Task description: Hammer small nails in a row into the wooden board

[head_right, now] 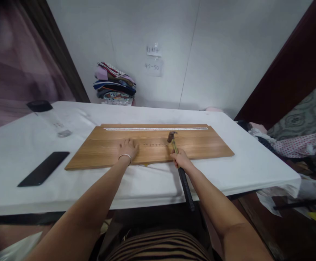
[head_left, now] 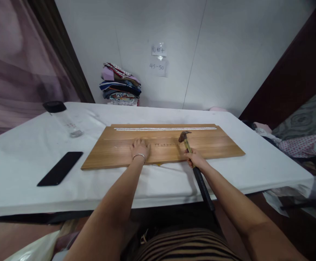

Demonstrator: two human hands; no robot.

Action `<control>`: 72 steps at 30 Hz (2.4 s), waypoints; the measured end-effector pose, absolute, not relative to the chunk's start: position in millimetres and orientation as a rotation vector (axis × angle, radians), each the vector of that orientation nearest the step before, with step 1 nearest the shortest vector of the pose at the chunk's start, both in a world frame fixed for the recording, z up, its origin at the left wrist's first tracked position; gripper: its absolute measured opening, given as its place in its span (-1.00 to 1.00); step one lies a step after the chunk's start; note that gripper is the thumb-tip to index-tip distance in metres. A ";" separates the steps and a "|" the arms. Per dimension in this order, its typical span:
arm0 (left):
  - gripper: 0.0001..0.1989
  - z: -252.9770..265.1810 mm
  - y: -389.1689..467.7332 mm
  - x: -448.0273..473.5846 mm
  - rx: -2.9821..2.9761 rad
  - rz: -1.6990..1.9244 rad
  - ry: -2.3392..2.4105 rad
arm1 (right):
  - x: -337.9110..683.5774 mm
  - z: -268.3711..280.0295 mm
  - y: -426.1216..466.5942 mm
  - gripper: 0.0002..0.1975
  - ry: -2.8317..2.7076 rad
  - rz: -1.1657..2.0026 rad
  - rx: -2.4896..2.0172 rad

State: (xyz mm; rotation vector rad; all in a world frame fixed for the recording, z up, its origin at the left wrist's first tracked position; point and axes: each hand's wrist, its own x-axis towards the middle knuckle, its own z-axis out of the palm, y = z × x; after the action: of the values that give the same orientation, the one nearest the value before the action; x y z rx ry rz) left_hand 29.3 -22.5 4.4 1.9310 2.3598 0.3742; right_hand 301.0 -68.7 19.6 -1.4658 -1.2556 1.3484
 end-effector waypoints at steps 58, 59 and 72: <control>-0.45 1.0 -19.5 27.3 1.925 0.337 2.354 | 297.5 24.6 -68.9 -0.80 -1.268 1.322 -1.559; -0.45 0.7 -19.4 27.2 1.927 0.339 2.355 | 297.4 24.6 -68.9 -0.80 -1.267 1.320 -1.554; -0.48 1.1 -19.2 27.7 1.927 0.357 2.363 | 298.5 22.0 -67.7 -0.80 -1.267 1.338 -1.540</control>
State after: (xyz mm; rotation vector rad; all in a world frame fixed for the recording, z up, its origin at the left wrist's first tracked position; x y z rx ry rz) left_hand 27.7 -19.2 1.1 1.9267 2.3633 0.3570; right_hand 298.5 -67.7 22.0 -1.5400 -1.2672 1.3381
